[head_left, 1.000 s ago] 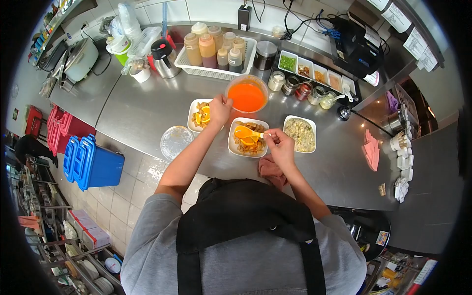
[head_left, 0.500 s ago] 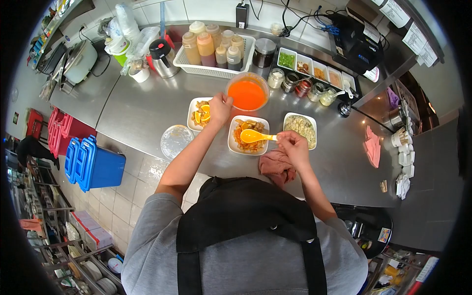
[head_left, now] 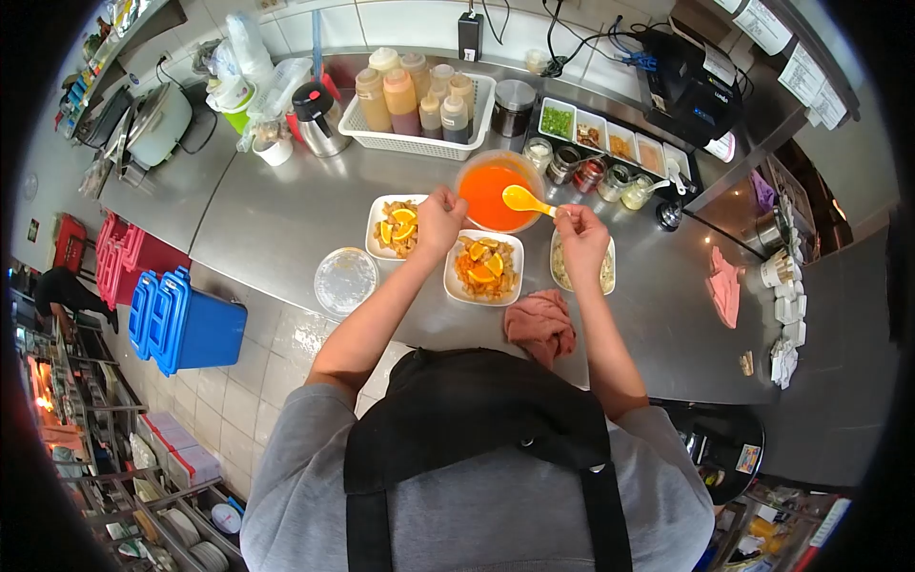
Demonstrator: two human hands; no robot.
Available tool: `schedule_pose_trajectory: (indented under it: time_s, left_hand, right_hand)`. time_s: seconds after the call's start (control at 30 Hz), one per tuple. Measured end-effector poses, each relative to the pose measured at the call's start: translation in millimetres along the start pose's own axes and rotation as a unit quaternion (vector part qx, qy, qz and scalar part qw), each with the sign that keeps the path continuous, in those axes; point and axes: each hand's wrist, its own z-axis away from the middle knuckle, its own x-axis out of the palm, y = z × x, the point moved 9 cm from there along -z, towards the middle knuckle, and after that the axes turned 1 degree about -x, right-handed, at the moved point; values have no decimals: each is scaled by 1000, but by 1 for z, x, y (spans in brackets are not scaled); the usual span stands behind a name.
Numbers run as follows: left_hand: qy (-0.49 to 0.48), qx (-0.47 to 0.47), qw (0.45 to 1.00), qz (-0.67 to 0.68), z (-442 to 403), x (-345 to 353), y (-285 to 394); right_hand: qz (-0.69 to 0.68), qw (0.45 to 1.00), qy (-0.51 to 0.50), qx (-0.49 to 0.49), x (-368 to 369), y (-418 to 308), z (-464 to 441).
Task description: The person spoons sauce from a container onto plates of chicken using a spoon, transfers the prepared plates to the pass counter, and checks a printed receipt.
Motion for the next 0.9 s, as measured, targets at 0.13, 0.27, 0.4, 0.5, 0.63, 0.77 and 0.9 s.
schedule_pose_trajectory:
  time_s: [0.13,0.27,0.4,0.5,0.63,0.77,0.9]
  left_hand:
    - [0,13,999,-37,3,2,4]
    - [-5,8,999,-33,1,6,-1]
    - [-7,-1,1000,-30,0,7,-3]
    - [4,-13,1000,-11,-2,7,-8]
    - [33,9,999,-40,-19,7,-45]
    - [57,3,997,-47,-26,2,-52]
    - [71,10,994,-77,-26,-7,-46]
  right_hand:
    - [26,999,-18,17,12,13,6]
    - [-88,989,-51,111,17,37,10]
    - [-222,940,-66,251,18,58,20]
    - [-238,935,-70,254,13,55,21]
    - [-216,943,-70,244,0,42,23]
    - [-194,950,-75,232,-11,37,30]
    - [-134,963,-86,217,-20,43,43]
